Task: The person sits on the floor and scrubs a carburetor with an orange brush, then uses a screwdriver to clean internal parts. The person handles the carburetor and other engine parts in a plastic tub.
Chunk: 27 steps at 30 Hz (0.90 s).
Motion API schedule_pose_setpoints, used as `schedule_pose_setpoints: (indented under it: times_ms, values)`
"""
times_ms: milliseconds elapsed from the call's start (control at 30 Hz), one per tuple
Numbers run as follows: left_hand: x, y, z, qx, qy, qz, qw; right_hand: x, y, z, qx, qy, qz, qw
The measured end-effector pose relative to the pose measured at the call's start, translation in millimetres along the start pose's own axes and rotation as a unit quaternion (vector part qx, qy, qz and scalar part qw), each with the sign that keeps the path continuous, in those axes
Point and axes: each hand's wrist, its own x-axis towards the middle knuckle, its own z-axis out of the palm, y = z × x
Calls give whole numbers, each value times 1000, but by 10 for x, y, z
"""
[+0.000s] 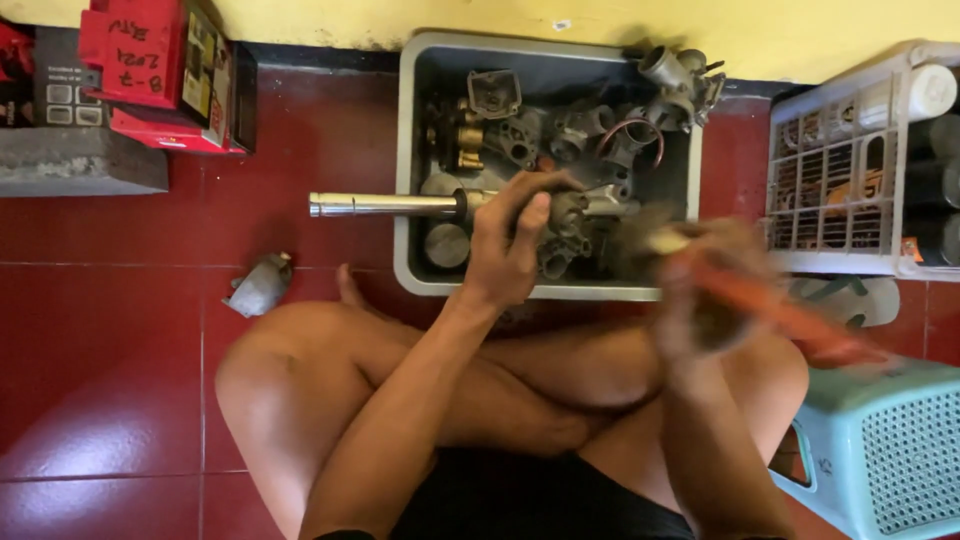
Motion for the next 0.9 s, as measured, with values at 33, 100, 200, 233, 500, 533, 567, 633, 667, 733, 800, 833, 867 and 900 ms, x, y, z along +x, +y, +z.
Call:
schedule_pose_setpoints:
  times_ms: [33,100,200,233,500,533,567,633,667,733,800,833,867,900]
  values:
    - [5,5,15,0,1,-1,1000,69,-33,113,1,-1,1,1000]
    - [-8,13,51,14,-2,12,1000,163,-134,322,-69,-118,-2,991]
    - [-15,31,22,31,-16,13,999,253,-140,251,-36,-9,146,989]
    - [2,52,28,30,-15,17,999,162,-240,189,-36,-9,141,989]
    - [7,38,22,57,-2,41,998,227,-431,115,-79,-14,147,986]
    - [19,63,21,58,3,40,998,196,-327,193,-77,-18,147,986]
    - [34,78,28,60,8,48,997,160,-213,266,-95,-98,129,982]
    - [-15,43,36,63,-3,44,997,136,-177,309,-117,-171,128,970]
    - [-8,-14,30,50,9,41,998,239,-188,306,-115,-147,139,973]
    - [20,-16,27,38,23,45,998,254,-230,254,-112,-121,143,976]
    - [-3,66,34,49,20,34,998,25,-288,151,-78,-74,189,976]
    - [18,34,29,50,25,33,998,119,-244,246,-75,-78,189,976]
    - [13,3,31,39,23,29,999,170,-237,322,-58,-106,178,976]
    - [10,-24,42,28,21,26,999,227,-227,389,-42,-134,168,976]
